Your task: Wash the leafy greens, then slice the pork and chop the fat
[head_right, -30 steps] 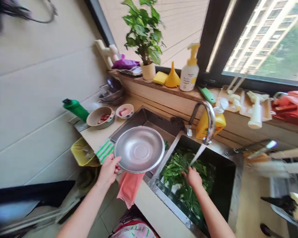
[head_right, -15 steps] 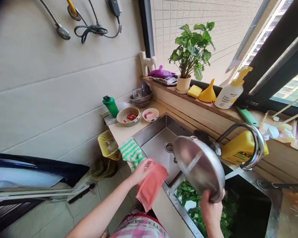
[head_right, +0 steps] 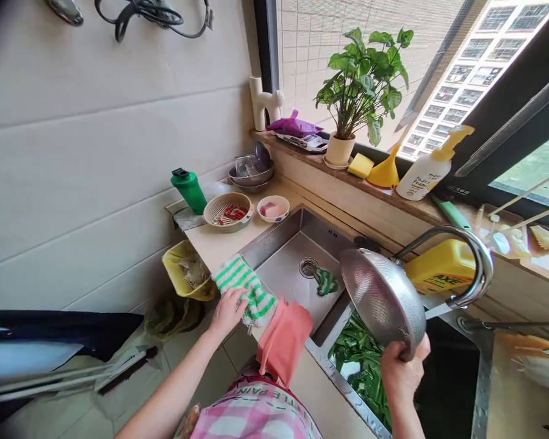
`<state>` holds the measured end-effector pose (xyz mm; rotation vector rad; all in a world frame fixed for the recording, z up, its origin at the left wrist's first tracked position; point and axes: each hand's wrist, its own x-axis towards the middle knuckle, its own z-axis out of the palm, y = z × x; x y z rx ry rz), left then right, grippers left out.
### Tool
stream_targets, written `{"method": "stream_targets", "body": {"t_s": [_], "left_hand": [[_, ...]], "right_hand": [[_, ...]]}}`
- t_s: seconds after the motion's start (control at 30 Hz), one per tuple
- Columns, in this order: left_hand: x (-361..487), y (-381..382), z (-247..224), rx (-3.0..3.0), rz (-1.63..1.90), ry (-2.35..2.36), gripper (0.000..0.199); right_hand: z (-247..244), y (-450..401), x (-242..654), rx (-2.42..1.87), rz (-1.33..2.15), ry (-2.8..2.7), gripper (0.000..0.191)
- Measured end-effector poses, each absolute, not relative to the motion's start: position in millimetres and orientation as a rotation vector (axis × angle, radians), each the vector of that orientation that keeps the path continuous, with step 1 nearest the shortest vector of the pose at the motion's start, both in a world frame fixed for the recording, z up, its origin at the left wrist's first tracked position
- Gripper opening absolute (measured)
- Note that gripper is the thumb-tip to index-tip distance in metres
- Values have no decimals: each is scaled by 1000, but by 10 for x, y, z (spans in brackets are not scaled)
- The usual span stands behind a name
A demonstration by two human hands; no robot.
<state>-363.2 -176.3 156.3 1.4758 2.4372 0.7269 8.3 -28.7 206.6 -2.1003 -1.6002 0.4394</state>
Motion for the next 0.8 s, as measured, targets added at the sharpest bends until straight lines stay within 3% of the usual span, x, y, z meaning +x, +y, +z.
{"method": "stream_targets", "body": {"t_s": [0.1, 0.27, 0.43, 0.63, 0.8], "left_hand": [[-3640, -1685, 1432, 1511, 559, 2471, 25], [-3895, -1508, 1286, 1523, 359, 2526, 20], [-4547, -1147, 1357, 886, 270, 2800, 28], [-4682, -1074, 1399, 687, 360, 2749, 27], [-4103, -960, 1519, 1075, 585, 2801, 28]], "right_hand": [[2052, -329, 87, -2331, 484, -1304, 63], [1893, -466, 204, -2321, 507, -1204, 60], [1792, -629, 338, -2208, 552, -1092, 55], [1815, -757, 384, -2152, 667, -997, 59], [1872, -816, 385, -2277, 723, -979, 60]]}}
